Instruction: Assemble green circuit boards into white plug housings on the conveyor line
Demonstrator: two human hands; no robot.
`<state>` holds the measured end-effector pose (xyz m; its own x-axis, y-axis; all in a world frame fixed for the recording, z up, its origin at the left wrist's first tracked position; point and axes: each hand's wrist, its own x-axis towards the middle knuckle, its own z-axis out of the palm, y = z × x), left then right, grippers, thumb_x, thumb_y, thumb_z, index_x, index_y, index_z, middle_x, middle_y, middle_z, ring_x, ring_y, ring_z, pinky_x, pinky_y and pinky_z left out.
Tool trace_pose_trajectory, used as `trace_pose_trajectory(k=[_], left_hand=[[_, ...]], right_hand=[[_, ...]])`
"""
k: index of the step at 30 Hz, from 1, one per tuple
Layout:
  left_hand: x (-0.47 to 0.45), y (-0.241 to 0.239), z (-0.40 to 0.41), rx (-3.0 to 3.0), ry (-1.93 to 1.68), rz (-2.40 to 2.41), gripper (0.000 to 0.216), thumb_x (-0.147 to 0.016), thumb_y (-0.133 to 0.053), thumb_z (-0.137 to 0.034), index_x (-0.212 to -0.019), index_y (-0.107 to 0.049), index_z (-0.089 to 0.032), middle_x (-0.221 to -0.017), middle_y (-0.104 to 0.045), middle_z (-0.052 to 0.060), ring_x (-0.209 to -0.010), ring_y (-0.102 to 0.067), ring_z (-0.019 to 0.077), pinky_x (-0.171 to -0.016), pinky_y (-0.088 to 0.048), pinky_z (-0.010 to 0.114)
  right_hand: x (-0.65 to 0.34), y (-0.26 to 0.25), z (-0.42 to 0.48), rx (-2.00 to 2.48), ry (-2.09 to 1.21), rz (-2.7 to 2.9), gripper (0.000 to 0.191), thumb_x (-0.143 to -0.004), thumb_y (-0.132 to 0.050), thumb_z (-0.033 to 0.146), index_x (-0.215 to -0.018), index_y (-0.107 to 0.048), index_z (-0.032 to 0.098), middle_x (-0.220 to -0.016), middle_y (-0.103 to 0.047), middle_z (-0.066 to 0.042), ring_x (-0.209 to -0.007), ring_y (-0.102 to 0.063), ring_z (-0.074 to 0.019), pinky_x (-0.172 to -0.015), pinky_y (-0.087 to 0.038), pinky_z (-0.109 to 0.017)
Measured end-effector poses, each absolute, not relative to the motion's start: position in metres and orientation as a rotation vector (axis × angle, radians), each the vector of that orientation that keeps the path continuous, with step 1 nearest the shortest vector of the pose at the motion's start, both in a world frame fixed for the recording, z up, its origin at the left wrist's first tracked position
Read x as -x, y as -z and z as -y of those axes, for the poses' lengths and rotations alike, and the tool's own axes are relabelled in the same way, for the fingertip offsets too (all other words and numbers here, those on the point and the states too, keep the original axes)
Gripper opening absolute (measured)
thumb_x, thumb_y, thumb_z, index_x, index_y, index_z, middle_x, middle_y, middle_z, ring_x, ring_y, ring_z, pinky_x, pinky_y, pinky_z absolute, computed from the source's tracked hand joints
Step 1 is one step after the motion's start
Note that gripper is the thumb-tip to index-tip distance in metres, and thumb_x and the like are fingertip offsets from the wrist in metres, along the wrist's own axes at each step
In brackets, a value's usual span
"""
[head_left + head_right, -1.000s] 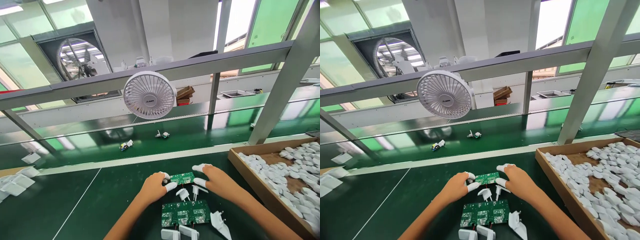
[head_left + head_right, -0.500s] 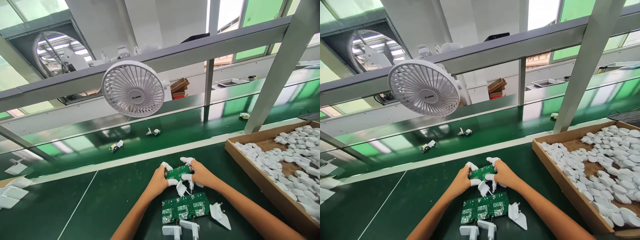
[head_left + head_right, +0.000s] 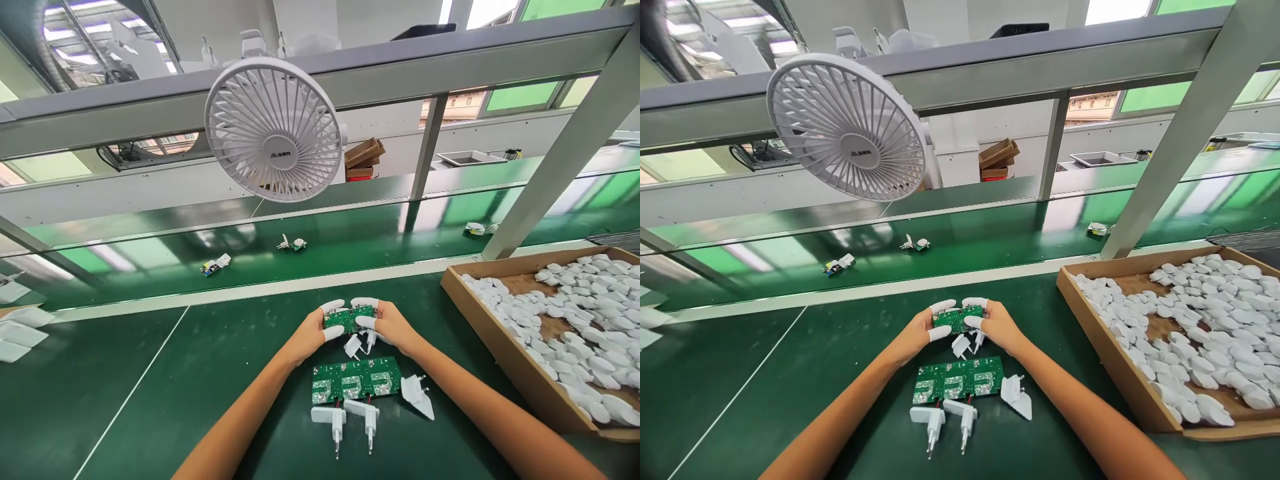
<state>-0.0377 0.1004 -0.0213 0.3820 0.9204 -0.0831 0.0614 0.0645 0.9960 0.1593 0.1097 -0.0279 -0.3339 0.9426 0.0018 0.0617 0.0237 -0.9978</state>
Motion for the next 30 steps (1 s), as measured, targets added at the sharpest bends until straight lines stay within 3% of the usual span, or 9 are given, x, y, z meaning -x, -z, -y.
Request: trace_pose_trajectory(k=[3, 8, 12, 17, 21, 26, 30], left_hand=[[0.036, 0.026, -0.101, -1.353, -0.915, -1.034, 0.049, -0.073, -0.064, -0.024, -0.121, -0.053, -0.018, -0.12, -0.061, 0.01, -0.107, -0.057, 0.0239, -0.096, -0.043, 0.04], [0.031, 0.029, -0.099, -1.397, -1.035, -1.104, 0.047, -0.073, -0.063, -0.02, -0.119, -0.055, -0.018, -0.116, -0.064, 0.007, -0.105, -0.058, 0.0228, -0.096, -0.043, 0.039], [0.027, 0.024, -0.092, -1.417, -1.109, -1.166, 0.048, -0.073, -0.062, -0.02, -0.121, -0.055, -0.018, -0.114, -0.065, 0.007, -0.103, -0.059, 0.0225, -0.095, -0.044, 0.037], [0.02, 0.02, -0.086, -1.399, -1.16, -1.246, 0.049, -0.075, -0.063, -0.029, -0.122, -0.054, -0.018, -0.113, -0.065, 0.008, -0.103, -0.059, 0.0249, -0.096, -0.042, 0.041], [0.024, 0.009, -0.091, -1.349, -1.112, -1.184, 0.051, -0.071, -0.067, -0.031, -0.119, -0.054, -0.017, -0.116, -0.063, 0.01, -0.103, -0.059, 0.0245, -0.093, -0.045, 0.039], [0.054, -0.013, -0.083, -1.261, -0.939, -1.077, 0.056, -0.067, -0.068, -0.045, -0.113, -0.058, -0.014, -0.097, -0.069, 0.012, -0.082, -0.066, 0.0247, -0.071, -0.053, 0.038], [0.096, -0.019, -0.066, -1.262, -0.948, -1.189, 0.06, -0.069, -0.063, -0.052, -0.115, -0.057, -0.016, -0.095, -0.068, 0.01, -0.076, -0.065, 0.0215, -0.065, -0.051, 0.033]], right_hand=[[-0.157, 0.028, -0.108, 1.114, -1.352, 1.492, 0.04, -0.071, -0.061, 0.027, -0.11, -0.062, 0.017, -0.092, -0.07, -0.005, -0.081, -0.066, -0.0211, -0.07, -0.055, -0.034], [-0.156, 0.025, -0.103, 1.173, -1.202, 1.489, 0.038, -0.071, -0.061, 0.025, -0.108, -0.062, 0.019, -0.109, -0.066, -0.005, -0.099, -0.061, -0.0241, -0.082, -0.053, -0.037], [-0.154, 0.018, -0.097, 1.224, -1.126, 1.481, 0.04, -0.072, -0.06, 0.025, -0.112, -0.061, 0.021, -0.109, -0.066, -0.005, -0.092, -0.063, -0.024, -0.075, -0.054, -0.036], [-0.153, 0.009, -0.093, 1.267, -1.086, 1.432, 0.039, -0.07, -0.06, 0.027, -0.109, -0.064, 0.022, -0.106, -0.066, -0.005, -0.09, -0.061, -0.0243, -0.081, -0.05, -0.039], [-0.158, 0.001, -0.099, 1.193, -1.309, 1.415, 0.04, -0.069, -0.064, 0.034, -0.106, -0.064, 0.02, -0.095, -0.069, -0.006, -0.077, -0.063, -0.0213, -0.069, -0.053, -0.035], [-0.155, -0.012, -0.098, 1.001, -1.734, 1.475, 0.049, -0.065, -0.065, 0.044, -0.103, -0.064, 0.013, -0.08, -0.068, -0.008, -0.062, -0.063, -0.017, -0.06, -0.053, -0.032], [-0.126, -0.024, -0.095, 0.921, -1.925, 1.637, 0.047, -0.065, -0.068, 0.041, -0.102, -0.065, 0.013, -0.083, -0.068, -0.008, -0.069, -0.063, -0.0171, -0.064, -0.052, -0.031]])
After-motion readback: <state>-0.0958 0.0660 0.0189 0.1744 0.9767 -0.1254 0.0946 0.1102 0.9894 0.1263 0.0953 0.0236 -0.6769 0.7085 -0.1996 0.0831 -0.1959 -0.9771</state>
